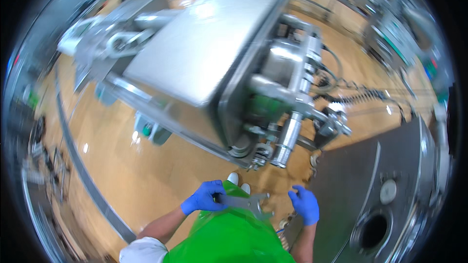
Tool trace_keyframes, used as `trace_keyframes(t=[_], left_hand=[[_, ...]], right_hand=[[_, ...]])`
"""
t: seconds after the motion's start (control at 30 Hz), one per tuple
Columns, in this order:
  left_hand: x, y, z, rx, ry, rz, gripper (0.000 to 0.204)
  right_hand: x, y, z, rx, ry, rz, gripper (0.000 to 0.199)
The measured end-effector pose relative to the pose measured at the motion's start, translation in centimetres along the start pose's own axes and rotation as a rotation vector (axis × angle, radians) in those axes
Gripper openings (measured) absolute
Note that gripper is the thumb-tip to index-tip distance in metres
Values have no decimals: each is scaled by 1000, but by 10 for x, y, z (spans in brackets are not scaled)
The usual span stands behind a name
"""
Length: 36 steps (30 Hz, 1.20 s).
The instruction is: The person assembles a stainless steel machine by attaching cylindrical metal parts and tightening them with a wrench. They repeatedly pick up components, align them to the machine, and secure them in place.
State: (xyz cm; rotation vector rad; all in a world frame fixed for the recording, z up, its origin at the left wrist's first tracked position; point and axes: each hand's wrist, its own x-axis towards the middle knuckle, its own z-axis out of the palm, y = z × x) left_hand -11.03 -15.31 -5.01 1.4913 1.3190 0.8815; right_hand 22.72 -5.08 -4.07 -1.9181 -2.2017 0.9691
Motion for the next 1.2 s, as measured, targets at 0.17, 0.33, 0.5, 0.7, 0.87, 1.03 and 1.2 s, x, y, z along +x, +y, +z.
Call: trace_keyframes(t=[0.17, 0.33, 0.5, 0.7, 0.87, 1.03, 1.2], left_hand=[[-82, -18, 26, -241, 458, -333, 24], [-90, 3, 29, -467, 1005, -497, 20], [-85, -47, 15, -444, 1240, -357, 30], [-131, -41, -70, -748, 1152, -338, 41], [-164, -83, -152, -308, 988, -193, 54], [-252, -120, -234, -241, 855, -339, 59], [-334, -153, -284, -301, 905, -432, 59]], right_hand=[[23, -28, 28, -120, -309, -80, 45], [18, -161, 29, 103, -747, -399, 47], [-3, -250, 133, 543, -1022, -699, 47], [9, -314, 229, 790, -1013, -262, 34], [60, -378, 272, 1093, -861, -165, 27], [125, -462, 311, 1386, -666, 1, 12], [184, -546, 370, 1507, -727, 37, 11]])
